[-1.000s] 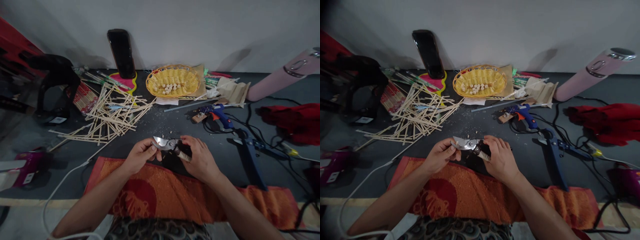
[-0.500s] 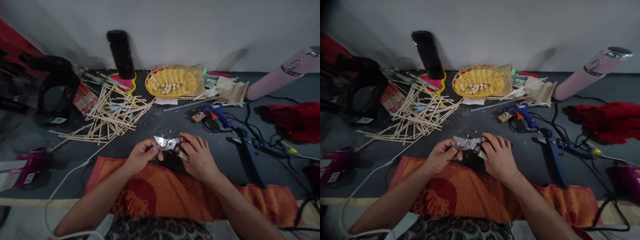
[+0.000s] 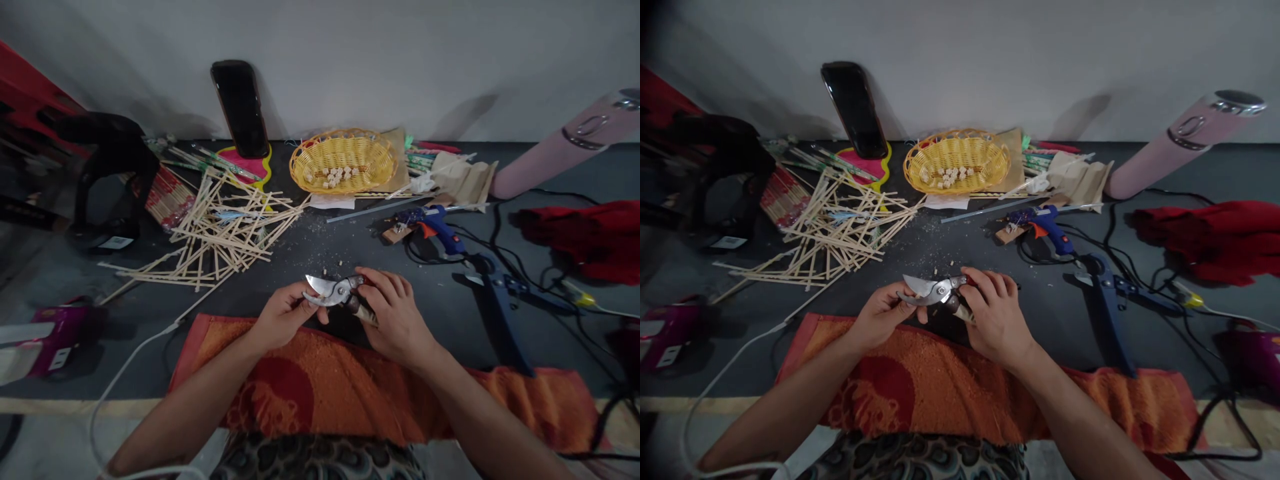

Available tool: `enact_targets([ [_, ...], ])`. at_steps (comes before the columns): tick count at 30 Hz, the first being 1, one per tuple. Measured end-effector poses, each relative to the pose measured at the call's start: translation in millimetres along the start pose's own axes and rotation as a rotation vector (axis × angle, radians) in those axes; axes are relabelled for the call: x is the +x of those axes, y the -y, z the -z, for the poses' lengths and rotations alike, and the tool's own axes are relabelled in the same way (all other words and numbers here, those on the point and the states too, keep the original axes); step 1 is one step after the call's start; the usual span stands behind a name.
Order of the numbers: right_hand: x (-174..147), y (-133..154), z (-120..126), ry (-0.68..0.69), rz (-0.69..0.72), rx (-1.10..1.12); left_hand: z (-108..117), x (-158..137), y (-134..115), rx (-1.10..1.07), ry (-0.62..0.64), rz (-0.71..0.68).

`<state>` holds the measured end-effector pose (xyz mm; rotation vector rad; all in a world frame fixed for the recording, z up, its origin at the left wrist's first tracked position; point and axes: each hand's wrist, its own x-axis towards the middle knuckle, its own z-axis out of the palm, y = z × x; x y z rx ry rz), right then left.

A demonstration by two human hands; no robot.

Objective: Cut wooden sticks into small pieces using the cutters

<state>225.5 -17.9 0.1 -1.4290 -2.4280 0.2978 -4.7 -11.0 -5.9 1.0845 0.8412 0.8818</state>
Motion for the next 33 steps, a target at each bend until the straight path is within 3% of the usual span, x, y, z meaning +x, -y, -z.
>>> enact_targets([
  [7, 0.0, -2.2, -2.4, -0.055, -0.022, 0.069, 0.8, 0.4, -0.1, 0.046, -0.022, -0.003],
  [13, 2.1, -0.5, 1.1, 0.062, -0.05, -0.058, -1.8, -0.9, -0.9, 0.092, -0.031, -0.028],
  [24, 0.4, 2.6, 0.8, 0.088, -0.069, -0.117, -3.9, -3.1, -2.0, 0.039, -0.045, 0.051],
  [33, 0.5, 0.2, 2.9, 0.093, -0.093, -0.093, -6.2, -2.3, -1.3, 0.114, -0.093, 0.055],
])
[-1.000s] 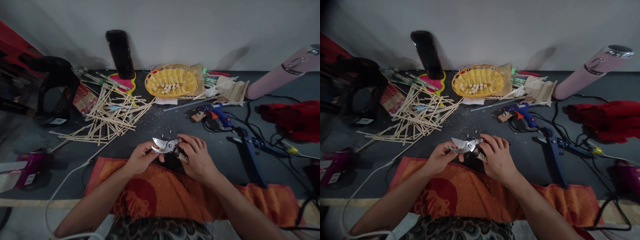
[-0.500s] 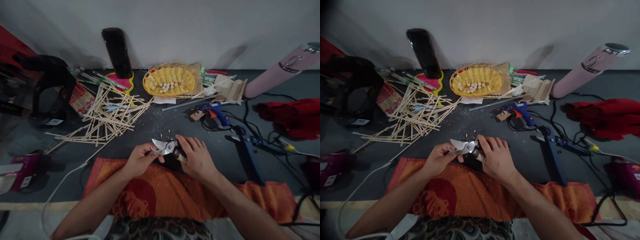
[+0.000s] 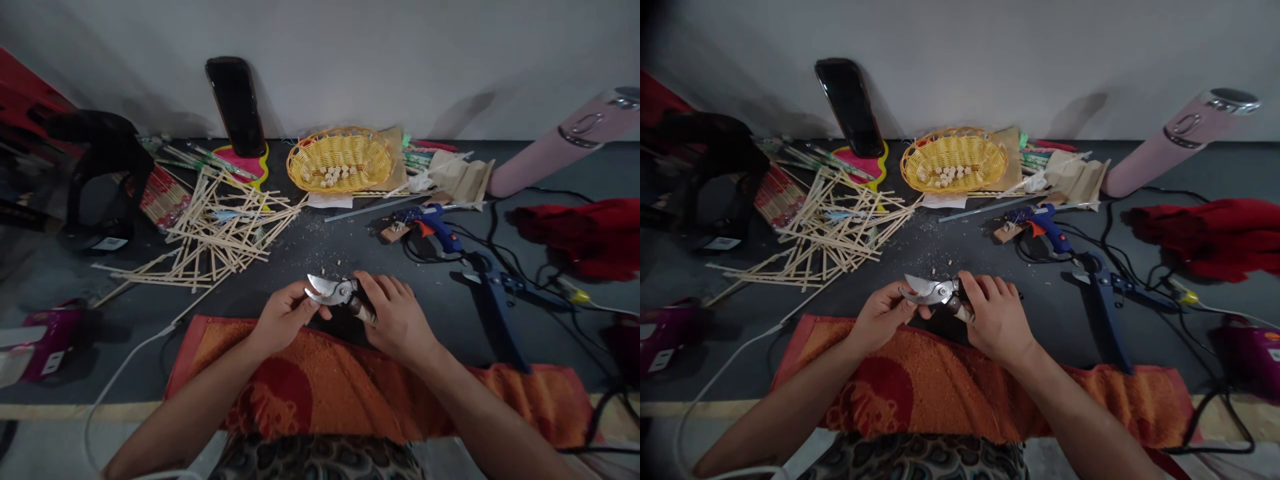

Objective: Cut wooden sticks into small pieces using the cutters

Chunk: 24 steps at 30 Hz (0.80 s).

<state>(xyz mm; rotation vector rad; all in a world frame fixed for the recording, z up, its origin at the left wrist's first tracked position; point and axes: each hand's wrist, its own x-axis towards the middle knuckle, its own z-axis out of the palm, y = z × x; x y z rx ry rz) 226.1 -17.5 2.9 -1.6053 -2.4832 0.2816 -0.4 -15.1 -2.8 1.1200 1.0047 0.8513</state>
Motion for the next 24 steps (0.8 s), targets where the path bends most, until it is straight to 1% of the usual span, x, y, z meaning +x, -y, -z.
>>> enact_targets([
  [4, 1.5, 1.8, 0.0, 0.005, -0.019, 0.003, 0.2, 1.2, -3.2, 0.044, -0.058, -0.024],
  [8, 2.5, 3.3, 0.2, -0.008, 0.007, 0.008, 2.9, 0.7, -3.4, 0.003, -0.022, -0.062],
  [13, 1.2, 0.6, 1.1, -0.003, 0.047, 0.035, 7.1, -0.6, -1.3, -0.112, 0.095, 0.026],
  [17, 0.8, -1.5, 0.9, -0.003, 0.052, 0.039, 8.8, 0.7, -1.0, -0.149, 0.143, 0.043],
  [20, 0.6, -2.0, 0.1, -0.014, 0.059, 0.033, 9.1, 1.9, -0.1, -0.169, 0.153, 0.072],
  [24, 0.0, -1.4, -0.8, -0.021, 0.06, 0.01, 8.8, 1.7, 3.0, -0.225, 0.123, 0.127],
])
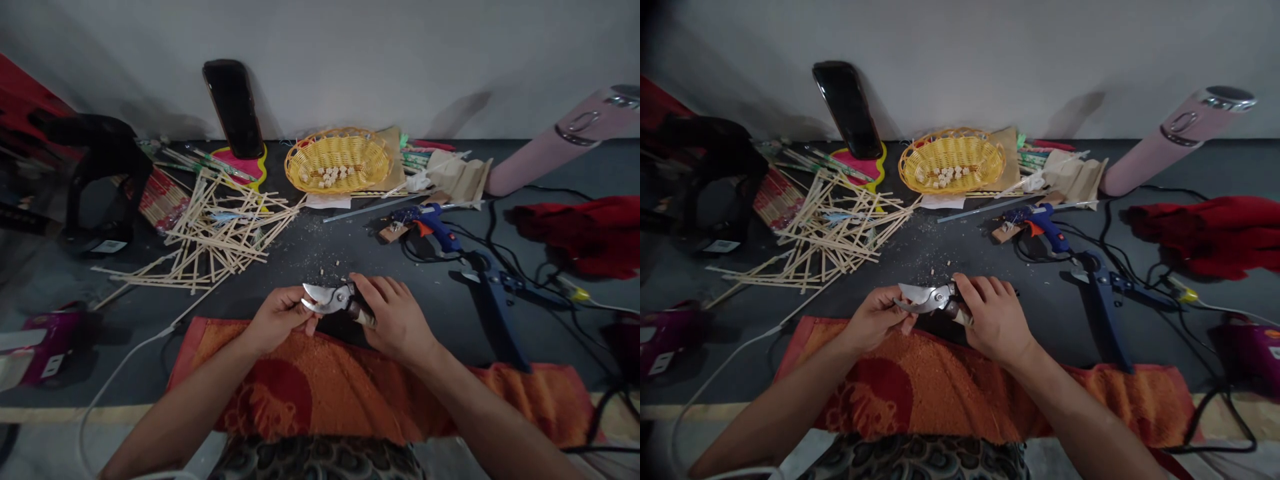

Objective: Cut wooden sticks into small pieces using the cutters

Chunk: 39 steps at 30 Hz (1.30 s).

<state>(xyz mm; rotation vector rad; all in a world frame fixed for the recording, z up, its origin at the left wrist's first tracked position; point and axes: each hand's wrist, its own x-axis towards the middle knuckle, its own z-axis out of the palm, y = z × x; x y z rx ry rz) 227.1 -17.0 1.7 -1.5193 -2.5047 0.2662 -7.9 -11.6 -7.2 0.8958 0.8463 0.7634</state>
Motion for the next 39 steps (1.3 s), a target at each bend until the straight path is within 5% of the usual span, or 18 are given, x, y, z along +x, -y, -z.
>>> enact_targets([
  [21, 0.8, 0.9, 1.4, 0.03, -0.079, -0.028, -7.5, 2.6, -1.8, 0.137, -0.191, -0.09],
  [28, 1.0, -1.9, 0.9, 0.018, -0.032, -0.011, -2.5, 2.1, -2.3, 0.04, -0.064, -0.093],
  [39, -1.1, -2.0, 0.0, 0.033, -0.028, -0.02, -2.7, 0.7, -0.3, -0.028, -0.033, -0.029],
])
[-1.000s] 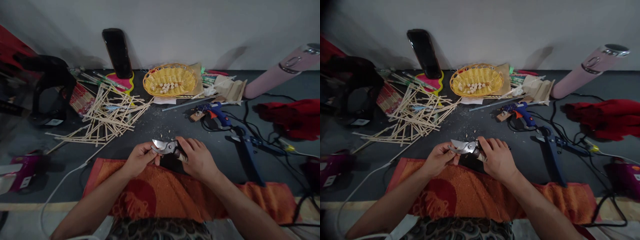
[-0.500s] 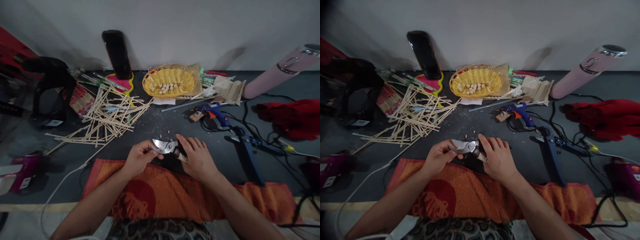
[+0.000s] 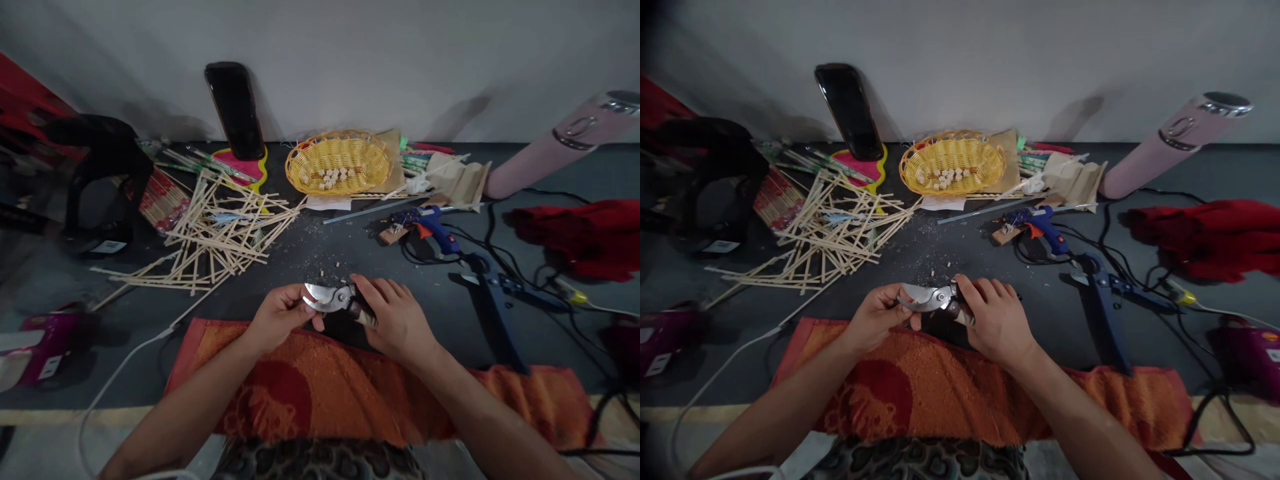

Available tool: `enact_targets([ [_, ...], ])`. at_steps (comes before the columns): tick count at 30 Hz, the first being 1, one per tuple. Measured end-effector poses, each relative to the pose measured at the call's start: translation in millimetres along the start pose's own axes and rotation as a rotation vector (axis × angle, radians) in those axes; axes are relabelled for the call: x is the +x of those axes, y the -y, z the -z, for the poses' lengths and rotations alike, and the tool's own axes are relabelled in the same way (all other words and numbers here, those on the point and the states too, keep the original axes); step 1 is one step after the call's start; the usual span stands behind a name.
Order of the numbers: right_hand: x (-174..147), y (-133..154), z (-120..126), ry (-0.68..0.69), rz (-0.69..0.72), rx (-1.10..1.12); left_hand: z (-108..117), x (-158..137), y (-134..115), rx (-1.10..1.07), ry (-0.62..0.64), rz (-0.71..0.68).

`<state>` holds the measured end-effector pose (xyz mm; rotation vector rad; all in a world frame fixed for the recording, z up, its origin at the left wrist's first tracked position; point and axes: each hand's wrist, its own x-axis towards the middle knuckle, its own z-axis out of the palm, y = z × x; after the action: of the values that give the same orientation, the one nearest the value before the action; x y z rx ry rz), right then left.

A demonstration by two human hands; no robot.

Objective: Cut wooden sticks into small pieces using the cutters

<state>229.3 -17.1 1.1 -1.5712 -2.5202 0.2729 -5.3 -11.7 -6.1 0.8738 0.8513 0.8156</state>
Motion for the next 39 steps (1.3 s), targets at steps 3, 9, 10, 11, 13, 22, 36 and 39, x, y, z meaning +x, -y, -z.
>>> enact_targets([
  [3, -1, 1, -1, 0.008, 0.007, 0.002, 0, -1, 2, -0.024, -0.001, 0.021],
  [9, 2, 0, 0, 0.002, 0.013, -0.008, 3, 0, 0, -0.013, 0.011, 0.055],
  [10, 3, -1, 0, -0.001, 0.018, -0.014, 3, 0, -1, -0.01, 0.02, 0.057],
  [11, 4, -2, 1, 0.0, 0.026, -0.017, 3, 0, -2, -0.012, 0.034, 0.062],
  [13, 5, -3, 2, 0.012, 0.048, -0.007, 4, 1, -4, -0.031, 0.075, 0.088],
  [22, 4, -8, 4, 0.037, 0.095, 0.06, 7, 2, -6, -0.087, 0.17, 0.28],
  [36, -1, 0, 3, 0.015, 0.069, 0.057, 10, 1, -5, -0.18, 0.152, 0.295],
  [39, 0, 0, 2, 0.022, 0.03, 0.039, 6, 1, -5, -0.137, 0.109, 0.185],
])
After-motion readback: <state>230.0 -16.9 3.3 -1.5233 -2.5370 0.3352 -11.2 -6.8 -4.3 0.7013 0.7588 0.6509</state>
